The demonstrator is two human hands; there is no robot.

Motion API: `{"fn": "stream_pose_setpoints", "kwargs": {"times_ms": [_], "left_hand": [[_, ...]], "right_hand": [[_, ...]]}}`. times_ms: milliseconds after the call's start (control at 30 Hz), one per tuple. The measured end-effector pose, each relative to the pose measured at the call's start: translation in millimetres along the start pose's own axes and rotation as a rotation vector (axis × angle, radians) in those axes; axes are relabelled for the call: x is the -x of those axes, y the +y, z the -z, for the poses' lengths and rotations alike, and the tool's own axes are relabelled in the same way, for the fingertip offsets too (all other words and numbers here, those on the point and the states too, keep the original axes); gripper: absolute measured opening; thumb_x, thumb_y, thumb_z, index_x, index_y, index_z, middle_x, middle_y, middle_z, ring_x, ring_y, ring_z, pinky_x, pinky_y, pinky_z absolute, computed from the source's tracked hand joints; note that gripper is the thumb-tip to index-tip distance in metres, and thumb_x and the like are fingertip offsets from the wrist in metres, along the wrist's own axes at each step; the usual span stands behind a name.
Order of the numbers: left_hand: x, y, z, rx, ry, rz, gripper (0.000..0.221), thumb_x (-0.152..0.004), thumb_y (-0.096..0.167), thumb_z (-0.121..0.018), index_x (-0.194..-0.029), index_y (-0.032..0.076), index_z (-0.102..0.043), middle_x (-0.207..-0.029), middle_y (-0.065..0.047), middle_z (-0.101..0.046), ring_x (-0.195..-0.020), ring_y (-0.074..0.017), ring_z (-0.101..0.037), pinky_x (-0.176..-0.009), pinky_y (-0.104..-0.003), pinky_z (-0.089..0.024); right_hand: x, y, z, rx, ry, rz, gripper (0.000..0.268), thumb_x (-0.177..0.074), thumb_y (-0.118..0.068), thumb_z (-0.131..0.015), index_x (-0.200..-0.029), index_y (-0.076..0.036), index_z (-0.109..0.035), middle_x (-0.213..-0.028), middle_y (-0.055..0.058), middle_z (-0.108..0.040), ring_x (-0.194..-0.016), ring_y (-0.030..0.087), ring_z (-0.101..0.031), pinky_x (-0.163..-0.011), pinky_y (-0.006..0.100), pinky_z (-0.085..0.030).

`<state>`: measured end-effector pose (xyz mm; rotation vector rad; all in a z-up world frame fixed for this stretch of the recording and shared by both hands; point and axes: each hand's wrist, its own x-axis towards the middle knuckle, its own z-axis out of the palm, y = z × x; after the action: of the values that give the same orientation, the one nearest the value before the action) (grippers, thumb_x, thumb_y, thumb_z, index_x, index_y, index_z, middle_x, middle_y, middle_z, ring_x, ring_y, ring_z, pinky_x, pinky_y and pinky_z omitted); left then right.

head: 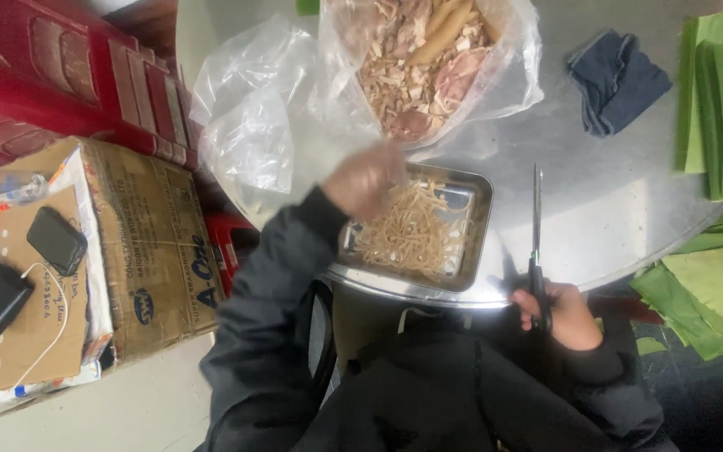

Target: Using scissors to trim and cut fibrous food ingredients in a metal tray on a preparation table.

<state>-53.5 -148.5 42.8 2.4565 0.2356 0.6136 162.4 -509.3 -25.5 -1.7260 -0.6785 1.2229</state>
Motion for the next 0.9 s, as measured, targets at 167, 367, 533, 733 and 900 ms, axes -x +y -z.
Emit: {"fn": "stream_pose_setpoints", "kwargs": {"times_ms": [167, 367, 533, 733, 900], "left_hand": [[86, -50, -63, -0.231, -0.218, -0.187, 0.018, -0.083, 0.023, -0.069, -0.087, 0.006, -0.074, -0.097, -0.009, -0.073, -0.102, -0.0334, -0.067, -0.089, -0.045, -0.055], [79, -6, -38, -0.159, -0.181, -0.086, 0.021, -0.089, 0.032, -0.072, -0.089, 0.012, -0.079, -0.102, -0.006, -0.077, -0.105, -0.0307, -0.07, -0.094, -0.044, -0.055], [57, 22, -12, 0.067, -0.045, 0.087, 0.018, -0.089, 0.028, -0.073, -0.087, 0.011, -0.078, -0.097, -0.011, -0.076, -0.1, -0.0349, -0.072, -0.089, -0.042, -0.057], [56, 13, -18, 0.392, 0.214, 0.265, 0.013, -0.092, 0.011, -0.074, -0.085, 0.001, -0.075, -0.094, -0.023, -0.074, -0.098, -0.037, -0.073, -0.077, -0.039, -0.061], [57, 1, -14, 0.226, 0.207, 0.057, 0.02, -0.098, 0.027, -0.069, -0.102, 0.009, -0.076, -0.095, -0.001, -0.077, -0.089, -0.015, -0.072, -0.081, -0.032, -0.055]], "right_hand": [[5, -23, -8, -0.018, -0.021, -0.005, 0.041, -0.086, -0.023, -0.08, -0.062, 0.008, -0.069, -0.05, 0.024, -0.066, -0.045, 0.036, -0.071, -0.05, 0.039, -0.054], [11, -24, -25, -0.007, -0.05, 0.008, 0.04, -0.086, -0.025, -0.08, -0.063, 0.007, -0.07, -0.049, 0.022, -0.066, -0.045, 0.034, -0.07, -0.052, 0.039, -0.054], [21, -25, -26, -0.006, -0.002, 0.018, 0.039, -0.086, -0.021, -0.081, -0.064, 0.009, -0.071, -0.049, 0.022, -0.066, -0.044, 0.034, -0.07, -0.05, 0.038, -0.054], [34, -14, -21, -0.013, 0.028, 0.062, 0.037, -0.089, -0.021, -0.078, -0.071, 0.011, -0.073, -0.05, 0.021, -0.066, -0.045, 0.031, -0.07, -0.05, 0.035, -0.054], [16, 17, -10, 0.014, -0.075, -0.044, 0.034, -0.086, -0.025, -0.071, -0.094, 0.007, -0.08, -0.059, 0.017, -0.075, -0.049, 0.027, -0.073, -0.062, 0.04, -0.067]]}}
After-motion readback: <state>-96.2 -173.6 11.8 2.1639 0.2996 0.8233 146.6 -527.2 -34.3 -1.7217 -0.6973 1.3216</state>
